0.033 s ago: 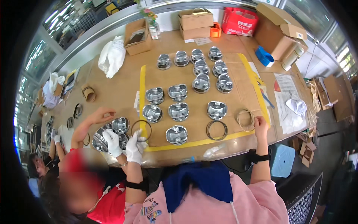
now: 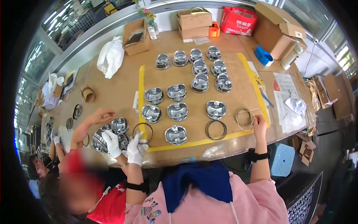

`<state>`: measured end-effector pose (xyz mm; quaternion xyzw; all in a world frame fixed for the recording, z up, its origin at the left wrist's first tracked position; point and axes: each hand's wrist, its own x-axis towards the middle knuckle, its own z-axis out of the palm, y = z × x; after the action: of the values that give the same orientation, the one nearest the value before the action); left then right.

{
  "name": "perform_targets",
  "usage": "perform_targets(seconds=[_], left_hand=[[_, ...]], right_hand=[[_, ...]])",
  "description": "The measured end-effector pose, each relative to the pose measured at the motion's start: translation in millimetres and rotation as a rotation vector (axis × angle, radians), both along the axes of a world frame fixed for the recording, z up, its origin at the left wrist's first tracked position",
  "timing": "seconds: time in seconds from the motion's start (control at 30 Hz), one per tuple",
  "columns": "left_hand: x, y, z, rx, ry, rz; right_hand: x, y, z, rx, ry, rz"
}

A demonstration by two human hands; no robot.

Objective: Installing metal rings onto engine pistons at an assembly table.

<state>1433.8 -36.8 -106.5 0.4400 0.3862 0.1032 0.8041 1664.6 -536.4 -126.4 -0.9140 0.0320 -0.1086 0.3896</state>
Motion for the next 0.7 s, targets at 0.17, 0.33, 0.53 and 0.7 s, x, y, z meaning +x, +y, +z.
perform_targets(seconds=[0.17,0.33,0.53,0.7], left_hand=[[-21.2,-12.6,-21.3,0.314,0.21,-0.326],[-4.4,-42.1,-6.8,0.193,0.235,-0.056],[-0.3,-42.3,-1.7,0.652,0.389,-0.253],[-18.6,-43.8,-12.8,1.284,0.535,-0.249]], right_hand=[[14.9,12.3,-19.8,-0.488,-0.111,-0.022],[32.1,-10.1,-44.2,-0.23,0.21,-0.057],[30.0,-8.3,-40.1,-0.377,-0.086,-0.038],[30.2,10.0,-23.4,-0.272,-0.154,0.015]])
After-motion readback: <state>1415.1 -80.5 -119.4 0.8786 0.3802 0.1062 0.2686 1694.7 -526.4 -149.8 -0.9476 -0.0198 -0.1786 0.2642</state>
